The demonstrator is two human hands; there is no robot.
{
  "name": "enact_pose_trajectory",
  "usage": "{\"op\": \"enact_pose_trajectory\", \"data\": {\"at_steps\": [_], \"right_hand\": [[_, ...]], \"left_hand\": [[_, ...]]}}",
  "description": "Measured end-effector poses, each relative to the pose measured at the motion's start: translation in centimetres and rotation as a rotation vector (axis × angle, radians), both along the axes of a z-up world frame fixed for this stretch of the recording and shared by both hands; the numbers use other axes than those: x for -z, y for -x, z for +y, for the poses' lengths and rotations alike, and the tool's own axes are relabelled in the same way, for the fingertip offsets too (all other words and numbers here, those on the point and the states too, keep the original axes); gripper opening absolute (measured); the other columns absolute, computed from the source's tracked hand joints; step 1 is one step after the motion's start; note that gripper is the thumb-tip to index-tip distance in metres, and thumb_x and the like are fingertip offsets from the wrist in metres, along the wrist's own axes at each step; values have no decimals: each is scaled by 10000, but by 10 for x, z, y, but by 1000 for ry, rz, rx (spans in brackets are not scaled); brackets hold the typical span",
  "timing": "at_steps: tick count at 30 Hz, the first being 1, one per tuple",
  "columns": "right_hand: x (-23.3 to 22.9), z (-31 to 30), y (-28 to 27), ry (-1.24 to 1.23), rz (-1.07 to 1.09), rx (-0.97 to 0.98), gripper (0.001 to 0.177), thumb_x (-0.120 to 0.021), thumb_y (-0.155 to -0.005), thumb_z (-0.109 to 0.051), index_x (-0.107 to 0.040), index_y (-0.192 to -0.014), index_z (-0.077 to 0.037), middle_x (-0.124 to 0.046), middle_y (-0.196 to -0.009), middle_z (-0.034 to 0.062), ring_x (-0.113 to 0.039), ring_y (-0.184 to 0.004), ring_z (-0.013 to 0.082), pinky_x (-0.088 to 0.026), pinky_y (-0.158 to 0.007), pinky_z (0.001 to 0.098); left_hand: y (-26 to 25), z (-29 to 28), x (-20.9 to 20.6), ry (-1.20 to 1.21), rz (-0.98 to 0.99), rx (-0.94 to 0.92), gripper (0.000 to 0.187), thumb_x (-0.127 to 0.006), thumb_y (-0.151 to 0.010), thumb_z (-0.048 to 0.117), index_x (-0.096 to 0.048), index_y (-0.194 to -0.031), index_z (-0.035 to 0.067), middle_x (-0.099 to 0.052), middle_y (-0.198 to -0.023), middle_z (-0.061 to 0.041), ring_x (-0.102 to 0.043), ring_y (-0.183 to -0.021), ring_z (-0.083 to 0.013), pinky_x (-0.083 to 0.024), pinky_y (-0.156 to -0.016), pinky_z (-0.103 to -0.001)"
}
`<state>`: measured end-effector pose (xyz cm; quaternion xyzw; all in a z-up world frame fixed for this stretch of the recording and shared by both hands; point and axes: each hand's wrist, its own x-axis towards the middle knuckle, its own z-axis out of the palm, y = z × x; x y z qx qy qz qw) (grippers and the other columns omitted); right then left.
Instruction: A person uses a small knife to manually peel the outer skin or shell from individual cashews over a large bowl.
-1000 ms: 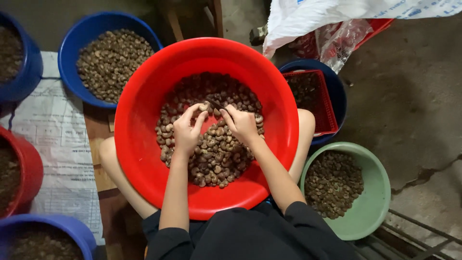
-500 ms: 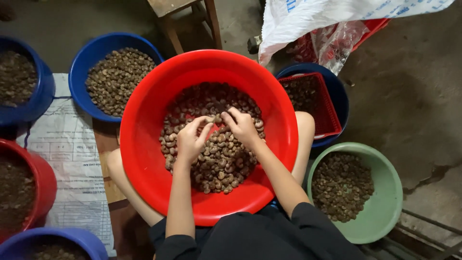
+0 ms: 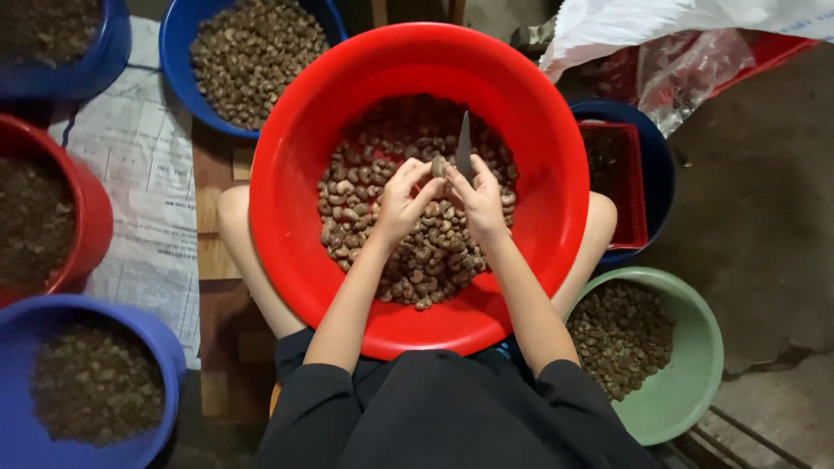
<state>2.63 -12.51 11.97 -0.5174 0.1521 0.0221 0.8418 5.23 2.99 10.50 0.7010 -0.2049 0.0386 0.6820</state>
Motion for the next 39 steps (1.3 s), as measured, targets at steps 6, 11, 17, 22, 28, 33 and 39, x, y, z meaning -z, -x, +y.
{"op": "enact_pose_trajectory", "data": {"at_steps": [6, 11, 17, 22, 28, 33, 39], "right_hand": [[-19, -9, 8, 1098, -408, 67, 263, -551, -1097, -318, -656, -918, -156, -638, -618, 91, -672, -625, 365, -515, -564, 413], [11, -30, -4, 1896, -482, 70, 367, -527, -1105, -500, -565, -843, -246, -575, -574, -6, -643, -512, 275, -517, -519, 395], [-4, -35, -2, 1726, -585, -7, 354, -567, -1113, -426, -562, -834, -209, -550, -574, 32, -635, -549, 315, -512, -547, 437], [-19, -17, 2, 1064, -430, -10, 178, -591, -1103, -298, -607, -1005, -149, -611, -707, 39, -636, -723, 239, -500, -671, 378], [-19, -21, 0, 440, -209, 85, 104, -759, -909, -94, -681, -977, -78, -663, -690, 42, -537, -592, 42, -432, -524, 192], [-16, -131, 4, 217, -575, 449, 470, -732, -1031, 98, -586, -1371, -192, -669, -1046, 50, -581, -807, 138, -483, -658, 242], [-17, -216, -1, 471, -542, 1026, 985, -907, -987, -161, -170, -1612, 31, -686, -1465, 157, -354, -511, 71, -225, -390, 253]], "left_hand": [[-3, 8, -13, -9, 1, 7, 207, -632, -1060, 206, -749, -1156, 64, -663, -904, -97, -663, -800, -251, -550, -696, -358], [-16, 24, -7, -34, -43, -10, 233, -588, -1082, 233, -737, -1098, 56, -637, -881, -122, -646, -805, -292, -533, -725, -403], [-16, 27, -18, 0, 1, 72, 228, -576, -1080, 219, -739, -1056, 61, -623, -839, -79, -620, -709, -166, -512, -596, -297], [-7, 14, -27, -41, -31, 169, 231, -598, -1072, 246, -742, -1073, 66, -644, -861, -98, -636, -718, -243, -524, -592, -334], [-2, 14, -25, -204, -51, 178, 198, -675, -1033, 291, -734, -1110, 117, -664, -931, -86, -664, -810, -305, -547, -692, -395], [3, 18, 14, -885, -120, 151, 313, -713, -951, 384, -617, -874, 95, -658, -867, -49, -647, -721, -265, -533, -660, -385], [24, -23, 91, -1254, -343, -27, 262, -732, -788, 313, -694, -872, 68, -668, -881, -123, -647, -671, -280, -527, -544, -395]]}}
